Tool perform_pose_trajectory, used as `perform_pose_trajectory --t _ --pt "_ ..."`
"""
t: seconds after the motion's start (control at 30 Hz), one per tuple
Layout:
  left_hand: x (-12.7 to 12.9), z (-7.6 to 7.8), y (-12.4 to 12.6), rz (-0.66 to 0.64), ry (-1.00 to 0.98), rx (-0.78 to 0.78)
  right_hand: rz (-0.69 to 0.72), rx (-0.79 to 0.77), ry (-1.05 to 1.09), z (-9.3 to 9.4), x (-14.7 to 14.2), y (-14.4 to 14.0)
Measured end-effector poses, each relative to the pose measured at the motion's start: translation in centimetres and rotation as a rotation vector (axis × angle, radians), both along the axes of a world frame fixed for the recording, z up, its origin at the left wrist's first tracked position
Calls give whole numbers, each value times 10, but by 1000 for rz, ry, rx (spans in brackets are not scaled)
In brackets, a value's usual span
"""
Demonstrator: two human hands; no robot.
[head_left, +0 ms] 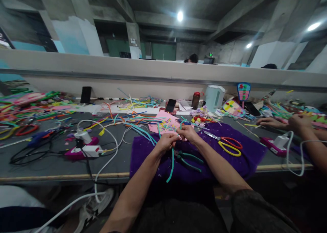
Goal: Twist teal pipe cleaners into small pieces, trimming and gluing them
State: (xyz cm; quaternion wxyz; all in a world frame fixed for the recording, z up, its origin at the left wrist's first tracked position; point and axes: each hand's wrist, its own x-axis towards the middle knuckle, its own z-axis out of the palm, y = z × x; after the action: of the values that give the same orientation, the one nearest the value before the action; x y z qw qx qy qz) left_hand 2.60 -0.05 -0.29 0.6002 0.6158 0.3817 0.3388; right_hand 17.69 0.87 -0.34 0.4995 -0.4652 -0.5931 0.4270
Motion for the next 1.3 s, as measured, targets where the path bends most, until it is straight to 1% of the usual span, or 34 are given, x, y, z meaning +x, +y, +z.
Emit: perform_pose_trajectory --t 0.07,0.17,0.27,0.33,0.53,0.57,0.63,0.7,0.77,0.9,1.0,1.07,1.2,1.3 --pt "-2 -1 3 -17 -38 -19 3 -12 29 1 3 0" --pt "-7 -2 6 -8 -168 -63 3 -30 91 5 7 -1" --pt "-9 -1 9 31 -292 -74 41 -70 156 8 8 -3" --pt "-8 -2 9 33 -318 -66 80 -81 157 9 5 -6" --pt "-6 -4 7 -9 -250 -35 98 -40 132 7 -8 -10" --pt "-6 -4 7 -13 -238 -24 94 -43 145 6 -9 -10" --pt "-5 -3 5 -12 -204 0 65 -59 239 4 -8 -7" --pt "-4 -2 2 -20 -159 8 15 -66 376 3 -3 -2" --pt "-3 -1 -1 -57 -121 2 -33 -62 488 4 4 2" --pt "-3 5 -6 -169 -47 -15 -49 -54 591 9 21 8" --pt "-4 9 -9 -211 -1 -11 -45 -43 648 13 28 9" --pt "-5 10 -10 -208 2 -5 -65 -21 688 14 31 9" --pt "-4 10 -11 -163 11 5 -137 37 771 16 42 12" --pt "-3 10 -12 -166 19 21 -180 67 820 16 52 15"
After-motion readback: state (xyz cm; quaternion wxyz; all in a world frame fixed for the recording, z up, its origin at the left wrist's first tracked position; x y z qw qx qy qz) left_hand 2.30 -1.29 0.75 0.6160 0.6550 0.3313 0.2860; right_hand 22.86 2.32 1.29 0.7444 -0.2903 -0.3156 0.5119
